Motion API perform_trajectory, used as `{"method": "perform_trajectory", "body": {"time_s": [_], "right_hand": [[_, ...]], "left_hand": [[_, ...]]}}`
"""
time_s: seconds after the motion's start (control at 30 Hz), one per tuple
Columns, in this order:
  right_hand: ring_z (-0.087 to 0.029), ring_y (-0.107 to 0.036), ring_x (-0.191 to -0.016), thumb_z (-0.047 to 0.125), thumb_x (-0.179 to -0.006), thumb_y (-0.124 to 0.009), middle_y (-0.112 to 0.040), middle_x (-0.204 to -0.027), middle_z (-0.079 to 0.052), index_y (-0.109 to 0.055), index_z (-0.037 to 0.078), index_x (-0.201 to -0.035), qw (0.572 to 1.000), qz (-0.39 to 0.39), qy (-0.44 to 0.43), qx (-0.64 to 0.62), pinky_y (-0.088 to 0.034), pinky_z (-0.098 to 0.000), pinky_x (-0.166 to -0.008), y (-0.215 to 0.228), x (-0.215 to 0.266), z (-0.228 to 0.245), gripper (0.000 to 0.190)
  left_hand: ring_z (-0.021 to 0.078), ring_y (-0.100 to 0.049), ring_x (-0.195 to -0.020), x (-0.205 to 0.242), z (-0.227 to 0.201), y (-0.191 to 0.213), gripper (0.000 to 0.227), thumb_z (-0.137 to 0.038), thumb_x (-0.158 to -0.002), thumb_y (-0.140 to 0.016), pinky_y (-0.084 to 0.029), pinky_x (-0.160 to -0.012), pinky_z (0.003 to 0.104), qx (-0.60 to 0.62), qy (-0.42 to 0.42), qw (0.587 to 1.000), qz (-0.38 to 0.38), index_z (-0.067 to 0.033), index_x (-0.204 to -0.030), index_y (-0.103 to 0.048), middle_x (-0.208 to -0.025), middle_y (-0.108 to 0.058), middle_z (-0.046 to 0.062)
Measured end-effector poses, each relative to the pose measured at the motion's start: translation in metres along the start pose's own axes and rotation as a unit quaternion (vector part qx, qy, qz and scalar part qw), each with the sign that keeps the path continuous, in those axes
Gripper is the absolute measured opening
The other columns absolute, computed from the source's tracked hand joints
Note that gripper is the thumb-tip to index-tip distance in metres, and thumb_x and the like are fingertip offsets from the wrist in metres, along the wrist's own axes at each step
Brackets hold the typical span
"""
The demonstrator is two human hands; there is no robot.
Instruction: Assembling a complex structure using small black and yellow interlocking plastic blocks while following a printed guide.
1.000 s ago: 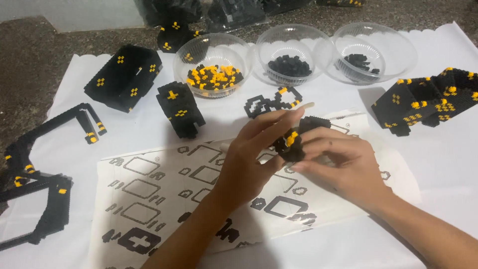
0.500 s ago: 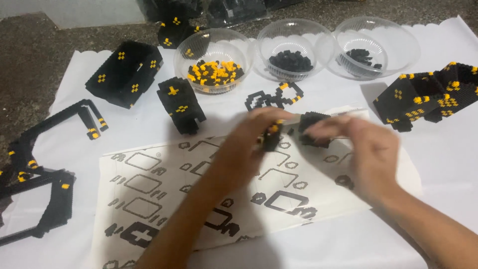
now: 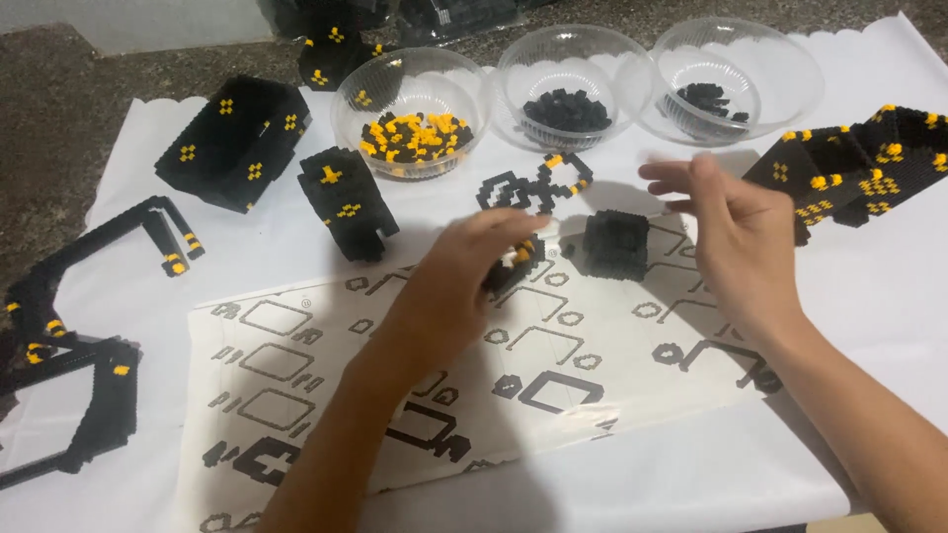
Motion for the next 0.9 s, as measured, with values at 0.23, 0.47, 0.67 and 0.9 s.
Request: {"method": "perform_trajectory", "body": {"time_s": [0.23, 0.47, 0.67, 0.9], "right_hand": [[-0.021, -0.047, -0.126, 0.030, -0.069, -0.072, -0.052, -0.138, -0.009, -0.048, 0.013, -0.135, 0.977, 0.174, 0.022, 0.123, -0.032, -0.0376, -0.105, -0.031, 0.006, 0.012, 0.072], [-0.015, -0.058, -0.107, 0.018, -0.070, -0.073, -0.065, -0.117, -0.002, -0.062, 0.016, -0.123, 0.965, 0.174, -0.014, 0.197, -0.040, -0.0287, -0.090, -0.028, 0.000, -0.007, 0.054], [-0.014, -0.056, -0.103, 0.011, -0.073, -0.068, -0.064, -0.119, 0.000, -0.060, 0.016, -0.124, 0.969, 0.164, 0.007, 0.182, -0.040, -0.0267, -0.085, -0.024, -0.004, -0.016, 0.052], [-0.013, -0.058, -0.106, 0.030, -0.065, -0.078, -0.064, -0.121, 0.004, -0.059, 0.021, -0.123, 0.961, 0.198, -0.093, 0.169, -0.043, -0.0267, -0.089, -0.027, -0.001, -0.028, 0.061]], "left_hand": [[0.0285, -0.053, -0.091, 0.006, -0.011, -0.036, 0.067, 0.024, -0.064, -0.046, -0.046, -0.067, 0.034, -0.109, -0.074, 0.987, 0.091, -0.0076, -0.122, -0.055, -0.114, -0.061, 0.013], [0.0262, -0.047, -0.107, 0.014, -0.018, -0.058, 0.085, 0.028, -0.062, -0.047, -0.041, -0.085, 0.039, -0.155, -0.089, 0.969, 0.170, -0.0110, -0.138, -0.044, -0.131, -0.052, 0.006], [0.0272, -0.057, -0.107, -0.006, -0.021, -0.030, 0.056, 0.015, -0.080, -0.045, -0.046, -0.092, 0.039, -0.066, -0.056, 0.996, 0.035, -0.0069, -0.131, -0.049, -0.115, -0.065, 0.013], [0.0270, -0.055, -0.094, -0.047, 0.022, -0.073, 0.051, 0.006, -0.077, -0.059, -0.038, -0.081, 0.041, -0.193, 0.008, 0.979, 0.058, -0.0109, -0.125, -0.053, -0.101, -0.068, 0.003]]}}
Point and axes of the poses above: each hand's wrist, its own x-axis away from the middle knuckle, its own y-axis out of the back of the hand, z = x × y, the point moved 10 cm from there along -x, towards the middle knuckle
